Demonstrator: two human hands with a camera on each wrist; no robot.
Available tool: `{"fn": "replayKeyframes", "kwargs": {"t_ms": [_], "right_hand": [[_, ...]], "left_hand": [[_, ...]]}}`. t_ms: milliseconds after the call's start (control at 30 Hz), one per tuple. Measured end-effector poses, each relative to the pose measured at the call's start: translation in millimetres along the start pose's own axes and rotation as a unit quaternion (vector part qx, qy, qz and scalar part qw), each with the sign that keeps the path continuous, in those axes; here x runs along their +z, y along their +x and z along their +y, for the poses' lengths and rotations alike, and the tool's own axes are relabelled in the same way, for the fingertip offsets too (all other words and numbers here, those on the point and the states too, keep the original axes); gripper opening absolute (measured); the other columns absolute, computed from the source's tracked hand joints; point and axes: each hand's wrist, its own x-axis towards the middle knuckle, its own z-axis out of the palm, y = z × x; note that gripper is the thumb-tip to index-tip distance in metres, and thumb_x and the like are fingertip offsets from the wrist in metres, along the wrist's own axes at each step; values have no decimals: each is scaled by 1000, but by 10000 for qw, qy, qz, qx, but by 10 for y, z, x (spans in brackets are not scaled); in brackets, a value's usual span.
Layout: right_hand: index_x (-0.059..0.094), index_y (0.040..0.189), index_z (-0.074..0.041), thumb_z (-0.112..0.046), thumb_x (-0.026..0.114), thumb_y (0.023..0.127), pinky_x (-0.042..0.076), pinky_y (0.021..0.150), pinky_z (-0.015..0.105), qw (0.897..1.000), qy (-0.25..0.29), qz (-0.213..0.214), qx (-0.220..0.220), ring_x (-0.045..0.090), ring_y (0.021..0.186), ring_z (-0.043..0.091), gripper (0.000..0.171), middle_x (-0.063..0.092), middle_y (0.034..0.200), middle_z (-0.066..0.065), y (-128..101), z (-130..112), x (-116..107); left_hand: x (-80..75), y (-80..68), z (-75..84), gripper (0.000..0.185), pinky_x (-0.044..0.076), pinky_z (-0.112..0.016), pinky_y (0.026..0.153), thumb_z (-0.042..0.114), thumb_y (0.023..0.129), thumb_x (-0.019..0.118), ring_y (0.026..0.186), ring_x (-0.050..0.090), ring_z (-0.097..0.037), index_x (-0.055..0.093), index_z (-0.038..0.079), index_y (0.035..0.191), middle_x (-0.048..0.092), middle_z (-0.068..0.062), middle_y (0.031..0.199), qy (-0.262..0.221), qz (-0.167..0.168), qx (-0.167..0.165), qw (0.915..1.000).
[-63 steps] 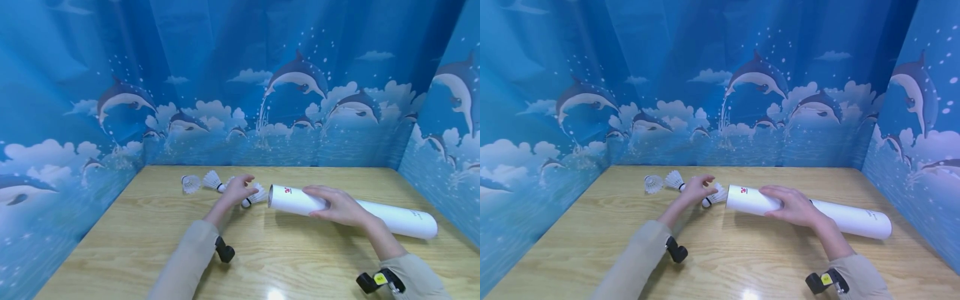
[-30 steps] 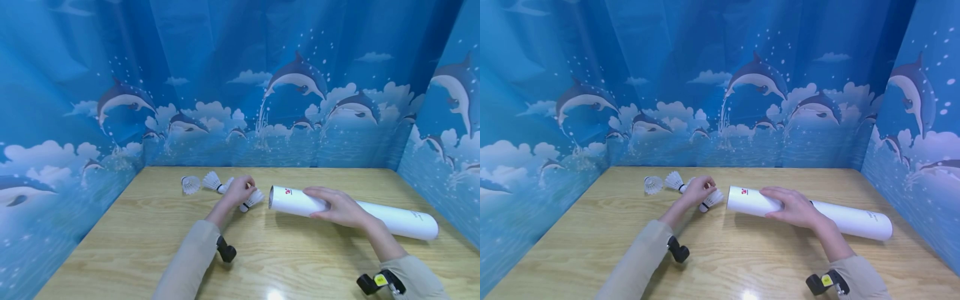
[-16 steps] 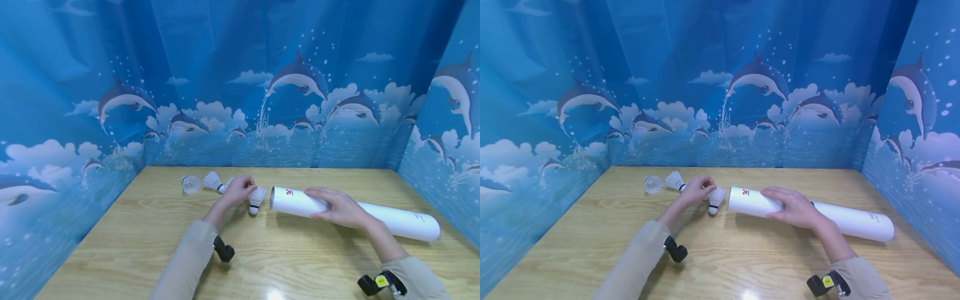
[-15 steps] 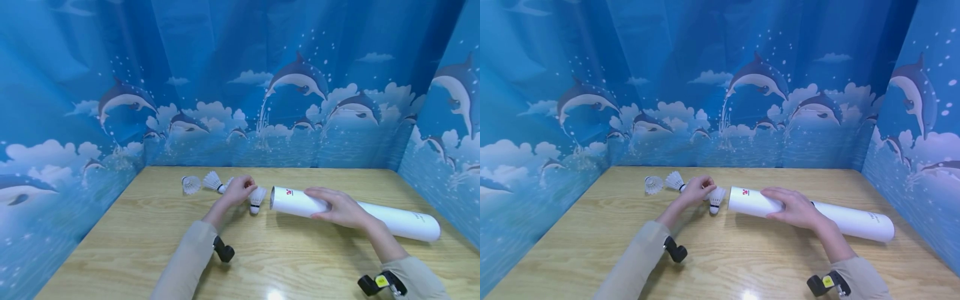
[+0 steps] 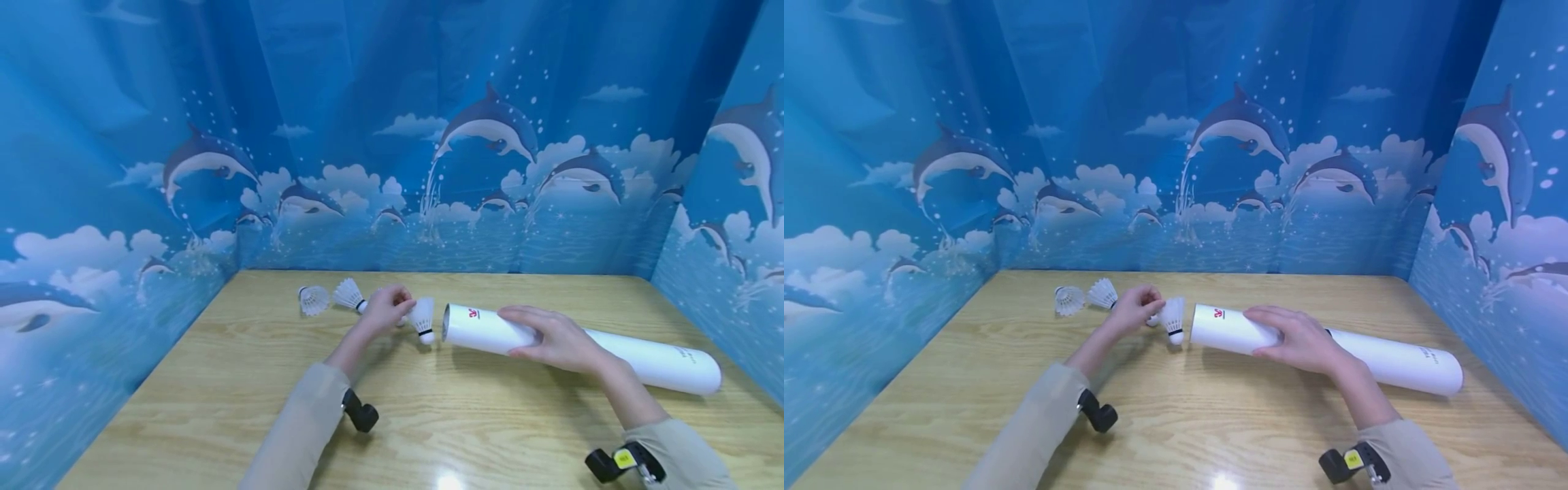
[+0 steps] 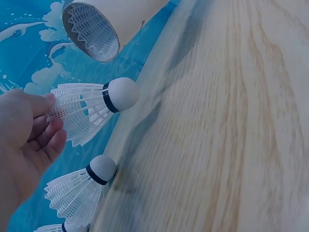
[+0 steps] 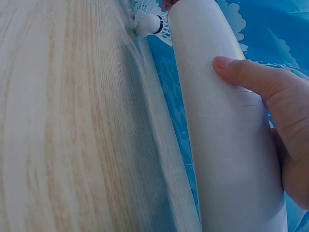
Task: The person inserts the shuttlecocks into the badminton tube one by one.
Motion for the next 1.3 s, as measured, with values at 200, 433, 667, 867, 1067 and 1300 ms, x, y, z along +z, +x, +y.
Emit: {"fn": "replayKeyframes", "kwargs": {"t_ms": [200, 433, 667, 867, 1067, 1300], "right_hand": [[54, 130, -12, -28, 79, 72, 44, 83, 56, 10000, 16, -16, 41, 53, 110, 37, 65, 54, 129, 13, 1, 3, 0], [54, 129, -12, -27, 80, 71, 45, 83, 56, 10000, 13, 0, 5, 53, 110, 38, 65, 54, 128, 14, 4, -2, -10], [54, 129, -12, -27, 80, 72, 46, 81, 55, 10000, 65, 17, 36, 54, 108, 37, 65, 54, 127, 14, 5, 7, -14], [54, 129, -12, -27, 80, 71, 45, 81, 56, 10000, 51, 49, 20, 54, 108, 37, 65, 54, 128, 14, -4, 15, 1], [54, 129, -12, -28, 79, 72, 46, 81, 56, 10000, 6, 32, 47, 54, 108, 38, 65, 54, 128, 14, -7, 11, 10], [54, 129, -10, -26, 81, 71, 46, 81, 55, 9998, -82, 148, -66, 55, 106, 38, 66, 54, 127, 15, -3, 5, 0]], "left_hand": [[-38, -22, -25, 14, 46, -26, 58, 13, 88, 64, 71, 57, -15, 66, 4, 98, 64, -5, 82, -266, -202, -42, 9994], [-81, -71, -31, 13, 48, -24, 61, 10, 88, 63, 70, 58, -13, 69, 2, 96, 67, -7, 85, -503, -50, -146, 9986], [-142, -145, -41, 12, 47, -26, 63, 10, 88, 62, 69, 56, -11, 69, 2, 92, 66, -5, 80, -864, 339, -187, 9955], [-179, -201, -42, 14, 49, -27, 66, 12, 88, 62, 74, 58, -12, 68, 1, 94, 67, -6, 84, -1061, 502, -150, 9930], [-171, -252, -12, 14, 48, -25, 62, 9, 86, 63, 68, 56, -10, 68, -3, 92, 67, -9, 81, -1317, 777, 58, 9882], [-137, -322, 107, 13, 52, -37, 64, 4, 84, 64, 61, 56, -6, 66, -8, 89, 66, -12, 74, -1938, 1058, 90, 9753]]}}
